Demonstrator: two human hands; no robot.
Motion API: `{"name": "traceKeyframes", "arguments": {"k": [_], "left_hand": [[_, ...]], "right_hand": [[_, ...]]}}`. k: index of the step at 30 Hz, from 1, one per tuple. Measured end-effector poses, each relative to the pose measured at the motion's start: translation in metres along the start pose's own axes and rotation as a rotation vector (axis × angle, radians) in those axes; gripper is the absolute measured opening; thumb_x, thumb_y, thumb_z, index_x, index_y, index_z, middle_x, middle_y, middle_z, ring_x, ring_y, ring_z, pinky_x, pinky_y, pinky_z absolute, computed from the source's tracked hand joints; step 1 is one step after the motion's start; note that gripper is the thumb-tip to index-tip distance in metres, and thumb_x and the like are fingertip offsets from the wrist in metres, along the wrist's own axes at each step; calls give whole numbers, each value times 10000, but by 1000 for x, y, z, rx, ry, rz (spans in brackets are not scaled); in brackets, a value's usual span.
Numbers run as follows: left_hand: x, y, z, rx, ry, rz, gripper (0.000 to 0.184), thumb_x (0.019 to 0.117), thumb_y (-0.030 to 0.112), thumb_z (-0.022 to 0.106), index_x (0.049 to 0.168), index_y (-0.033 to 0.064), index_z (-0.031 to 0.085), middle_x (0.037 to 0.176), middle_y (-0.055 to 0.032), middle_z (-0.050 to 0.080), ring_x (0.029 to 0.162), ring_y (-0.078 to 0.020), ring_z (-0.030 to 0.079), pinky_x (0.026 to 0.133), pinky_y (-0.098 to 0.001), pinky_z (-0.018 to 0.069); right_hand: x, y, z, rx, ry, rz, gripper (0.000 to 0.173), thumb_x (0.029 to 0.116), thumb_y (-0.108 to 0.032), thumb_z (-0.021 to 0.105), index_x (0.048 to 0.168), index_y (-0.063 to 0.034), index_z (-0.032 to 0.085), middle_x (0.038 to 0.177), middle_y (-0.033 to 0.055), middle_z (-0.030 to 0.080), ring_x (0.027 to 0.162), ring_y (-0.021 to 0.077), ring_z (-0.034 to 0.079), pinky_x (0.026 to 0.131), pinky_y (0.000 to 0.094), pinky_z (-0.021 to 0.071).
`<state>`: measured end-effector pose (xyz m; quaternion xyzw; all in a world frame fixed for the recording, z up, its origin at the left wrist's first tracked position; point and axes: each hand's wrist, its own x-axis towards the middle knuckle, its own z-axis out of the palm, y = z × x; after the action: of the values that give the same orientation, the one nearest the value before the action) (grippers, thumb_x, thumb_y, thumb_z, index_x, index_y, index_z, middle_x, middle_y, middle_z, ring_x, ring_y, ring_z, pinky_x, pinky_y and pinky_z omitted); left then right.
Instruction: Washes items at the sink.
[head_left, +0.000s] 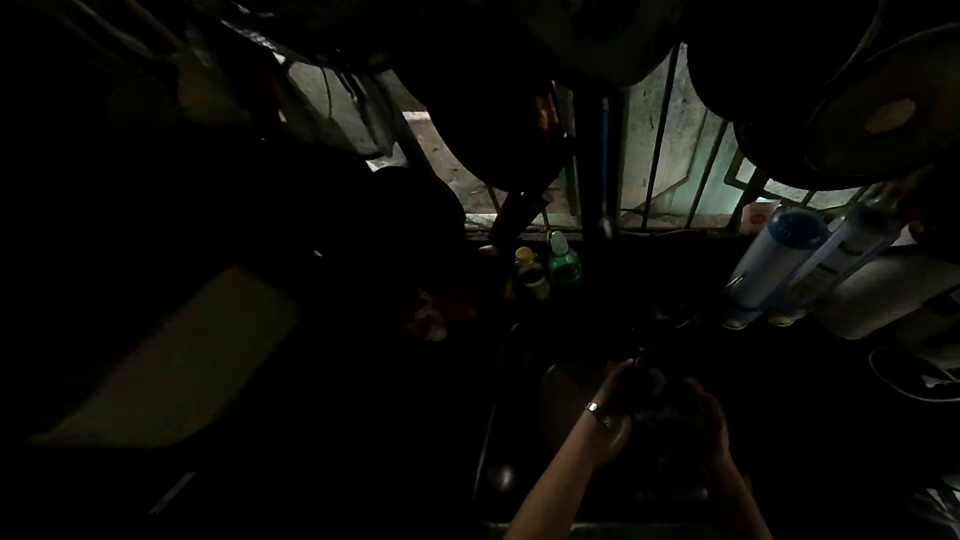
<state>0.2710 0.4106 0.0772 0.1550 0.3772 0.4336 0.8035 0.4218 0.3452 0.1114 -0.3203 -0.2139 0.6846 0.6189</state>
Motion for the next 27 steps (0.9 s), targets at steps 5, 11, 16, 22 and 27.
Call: {"name": "traceKeyframes", "arguments": {"k": [5,11,16,22,27], "left_hand": [[7,-11,5,-77,320,156,344,1108,313,341,1095,65,580,845,-65,614,728,-166,608,640,-347,532],[16,-7,-21,48,432,349,475,1122,397,286,1312,45,542,1081,-102,643,920,-143,626,807,-334,541],[21,-13,-23,306,569,313,402,1085,241,508,1367,-44,540,1276,-240,618,1136,-278,609,997,-432,490],[20,-16,-9,393,585,360,429,1000,141,656,1349,-80,543,1273,-253,617,1153,-283,608,1021,-420,486],[12,-25,-5,443,494,350,327,959,95,705,1234,-65,631,1188,-186,667,1059,-198,635,958,-358,517]], "right_hand": [[48,47,-9,-313,269,118,399,1102,-226,386,1432,-20,476,1270,130,620,1085,157,618,917,342,532],[77,93,17,-1086,81,-4,523,1059,-294,523,1451,48,475,1338,291,587,1250,397,569,1068,549,440],[77,117,11,-1192,292,-53,507,1057,-326,531,1409,38,547,1442,314,507,1353,483,474,1132,601,376],[83,113,1,-442,257,129,474,1123,-264,377,1488,36,420,1429,234,533,1268,271,551,1070,423,453],[75,87,-9,-112,104,367,457,1121,-406,239,1120,-111,588,820,18,660,709,96,657,637,283,574]]}}
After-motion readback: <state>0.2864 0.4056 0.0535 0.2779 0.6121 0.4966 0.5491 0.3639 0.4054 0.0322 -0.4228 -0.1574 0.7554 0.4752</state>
